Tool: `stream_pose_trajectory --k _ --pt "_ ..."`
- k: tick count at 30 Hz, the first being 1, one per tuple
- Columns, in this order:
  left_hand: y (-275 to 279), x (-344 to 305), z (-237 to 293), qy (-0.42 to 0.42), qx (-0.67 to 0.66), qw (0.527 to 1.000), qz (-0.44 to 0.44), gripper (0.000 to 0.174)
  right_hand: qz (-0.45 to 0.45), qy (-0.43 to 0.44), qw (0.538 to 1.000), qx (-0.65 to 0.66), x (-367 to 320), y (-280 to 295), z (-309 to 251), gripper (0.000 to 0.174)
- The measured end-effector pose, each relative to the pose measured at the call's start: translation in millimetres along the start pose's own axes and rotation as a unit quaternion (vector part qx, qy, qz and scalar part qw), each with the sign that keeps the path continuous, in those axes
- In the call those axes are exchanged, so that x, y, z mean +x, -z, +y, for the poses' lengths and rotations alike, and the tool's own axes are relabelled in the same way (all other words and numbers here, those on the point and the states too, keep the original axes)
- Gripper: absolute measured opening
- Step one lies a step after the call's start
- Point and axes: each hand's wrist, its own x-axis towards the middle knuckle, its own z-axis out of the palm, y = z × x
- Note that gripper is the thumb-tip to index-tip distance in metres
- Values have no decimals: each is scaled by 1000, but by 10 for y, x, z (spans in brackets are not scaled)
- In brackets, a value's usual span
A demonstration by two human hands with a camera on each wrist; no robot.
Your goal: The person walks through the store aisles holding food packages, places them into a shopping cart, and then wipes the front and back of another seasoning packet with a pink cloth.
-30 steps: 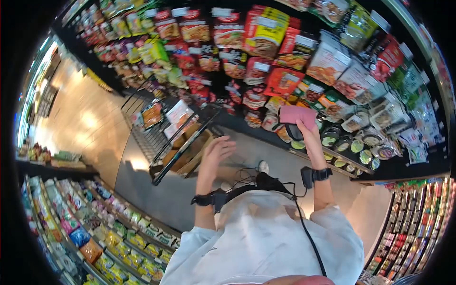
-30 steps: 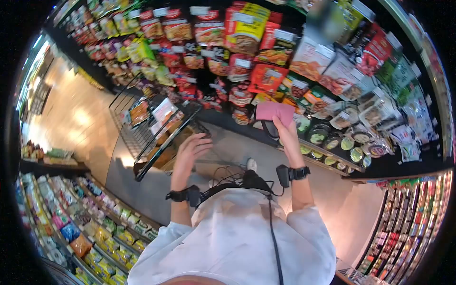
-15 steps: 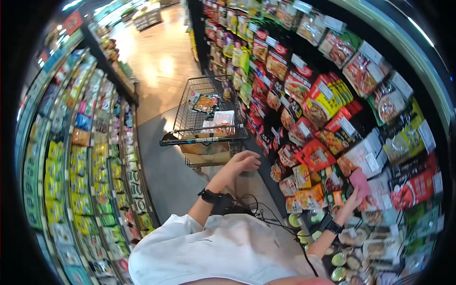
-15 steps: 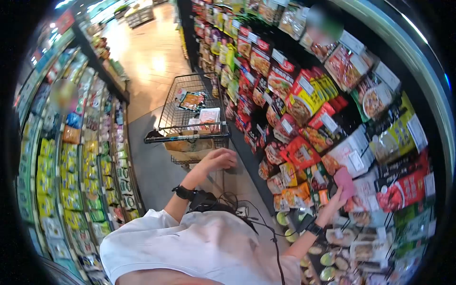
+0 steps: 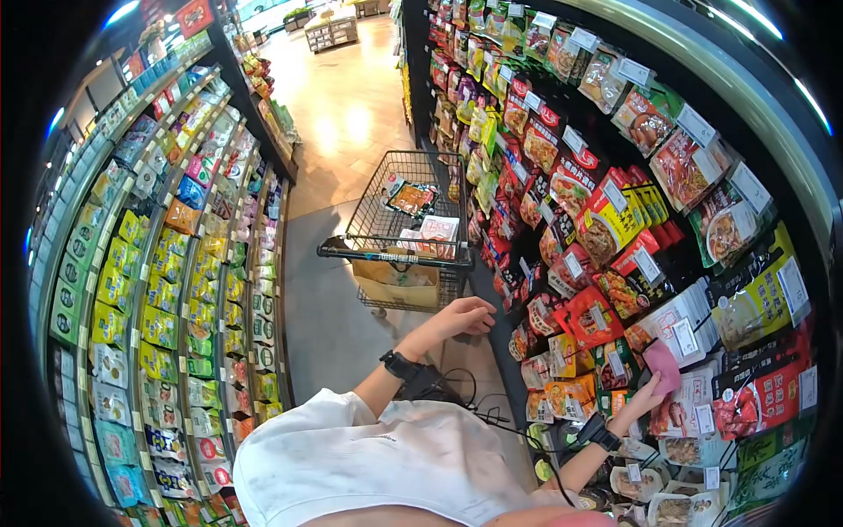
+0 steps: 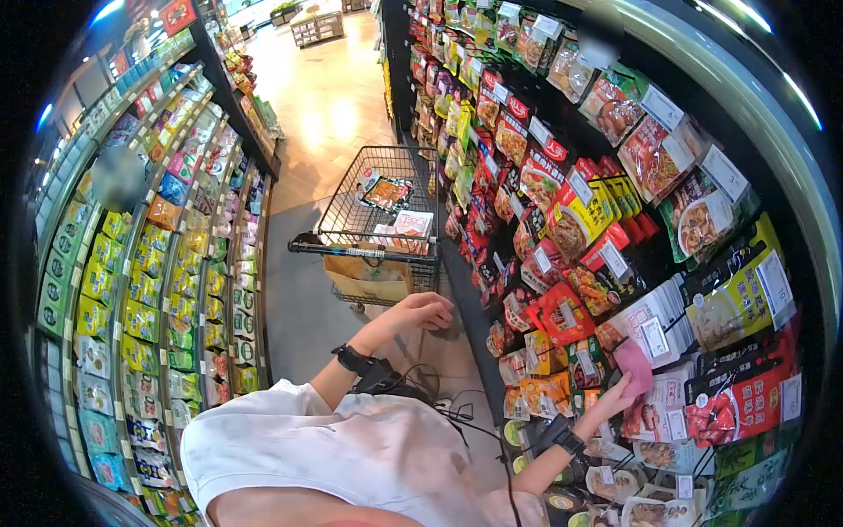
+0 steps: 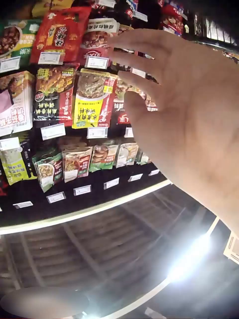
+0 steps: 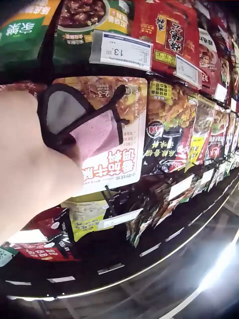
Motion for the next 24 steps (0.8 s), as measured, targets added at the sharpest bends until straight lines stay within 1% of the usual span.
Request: stream_pose_trajectory --k 1,2,5,6,9,10,14,17,20,23,24 --pt "-1 8 38 2 -1 1000 -12 37 -1 2 1000 19 -23 -31 -72 46" --pt "-17 6 26 7 -6 1000 -25 36 3 -3 1000 5 -49 -26 -144 46" --pt "24 65 59 22 8 999 -29 36 28 10 999 12 -110 -52 -213 44" --pt "37 95 55 17 17 999 -29 37 26 -3 999 37 -147 -81 -249 43" --pt "-7 72 149 -6 3 1000 -27 37 59 -49 997 7 -313 -230 -514 42" --pt "13 103 85 -22 -4 999 -37 37 55 -62 996 21 -278 -217 -382 46" --pt "-11 129 -42 -8 -11 999 -42 36 62 32 998 -8 -394 -319 -313 53" --pt "-68 111 3 -5 -3 999 -53 35 50 73 990 -111 -332 -266 -217 55" --pt "-69 98 63 -1 8 999 -45 36 113 132 971 -165 -460 -368 -526 57" --pt "-79 100 60 -6 16 999 -31 36 120 187 962 -158 -451 -388 -560 59" --pt "-82 107 27 -13 8 999 -34 36 122 203 958 -160 -481 -413 -599 51"
